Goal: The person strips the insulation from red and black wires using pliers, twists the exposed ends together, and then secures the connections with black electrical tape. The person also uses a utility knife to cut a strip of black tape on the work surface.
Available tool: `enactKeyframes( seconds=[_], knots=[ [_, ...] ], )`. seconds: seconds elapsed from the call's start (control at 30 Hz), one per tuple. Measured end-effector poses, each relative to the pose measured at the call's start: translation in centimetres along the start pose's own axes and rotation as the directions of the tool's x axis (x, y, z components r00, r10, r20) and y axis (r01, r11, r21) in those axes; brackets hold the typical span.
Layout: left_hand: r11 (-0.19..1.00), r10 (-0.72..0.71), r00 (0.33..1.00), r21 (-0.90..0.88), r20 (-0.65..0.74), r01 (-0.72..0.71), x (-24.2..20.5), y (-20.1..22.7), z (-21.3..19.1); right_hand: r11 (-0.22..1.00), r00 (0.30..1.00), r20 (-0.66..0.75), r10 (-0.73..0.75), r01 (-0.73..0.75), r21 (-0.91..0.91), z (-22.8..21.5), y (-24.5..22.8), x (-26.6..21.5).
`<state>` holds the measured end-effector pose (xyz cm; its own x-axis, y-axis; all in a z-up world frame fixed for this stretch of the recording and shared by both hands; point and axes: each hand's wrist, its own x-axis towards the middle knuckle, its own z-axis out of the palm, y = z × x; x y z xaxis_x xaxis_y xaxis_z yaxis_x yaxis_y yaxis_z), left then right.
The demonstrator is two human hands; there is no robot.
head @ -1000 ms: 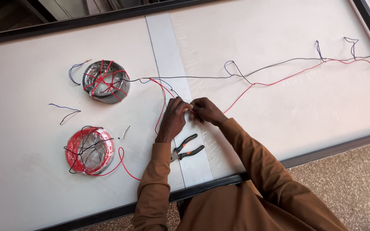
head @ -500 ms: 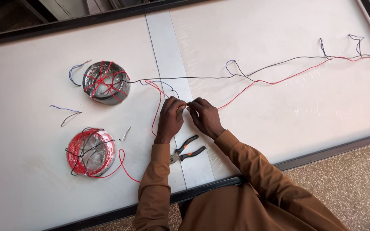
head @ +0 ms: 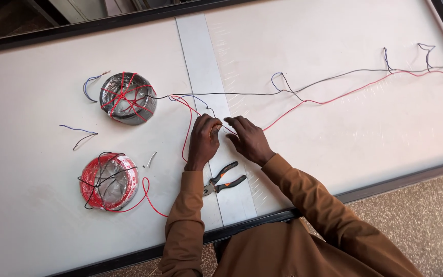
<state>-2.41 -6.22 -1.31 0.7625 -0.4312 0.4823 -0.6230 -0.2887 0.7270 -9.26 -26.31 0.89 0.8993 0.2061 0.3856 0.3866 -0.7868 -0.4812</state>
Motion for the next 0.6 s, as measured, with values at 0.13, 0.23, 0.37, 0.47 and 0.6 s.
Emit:
enactKeyframes(
  seconds=[0.13,0.23,0.37,0.47,0.6],
  knots=[
    [1.000,-0.007,1.000,0.011,0.007,0.007,-0.2,0.1,0.3,0.984,0.977,-0.167,-0.133,0.110,-0.141,1.3,0.1,0.0],
    [0.999,0.037,0.999,-0.004,0.018,-0.036,-0.1,0.4,0.2,0.949,0.967,-0.169,0.189,-0.137,0.282,1.5,0.6,0.5],
    [0.998,0.057,0.998,0.010,0.030,-0.058,-0.4,0.1,0.6,0.687,0.859,0.171,0.482,-0.492,0.536,2.6,3.0,0.1],
    [0.998,0.051,0.999,0.020,0.015,-0.052,0.0,0.0,0.2,0.917,0.927,-0.163,0.338,-0.286,0.279,1.1,0.7,-0.1],
    [1.000,0.026,0.999,0.016,0.019,-0.026,-0.2,0.4,0.2,0.993,0.927,-0.374,-0.031,-0.015,-0.119,0.9,-1.2,-0.5]
  ],
)
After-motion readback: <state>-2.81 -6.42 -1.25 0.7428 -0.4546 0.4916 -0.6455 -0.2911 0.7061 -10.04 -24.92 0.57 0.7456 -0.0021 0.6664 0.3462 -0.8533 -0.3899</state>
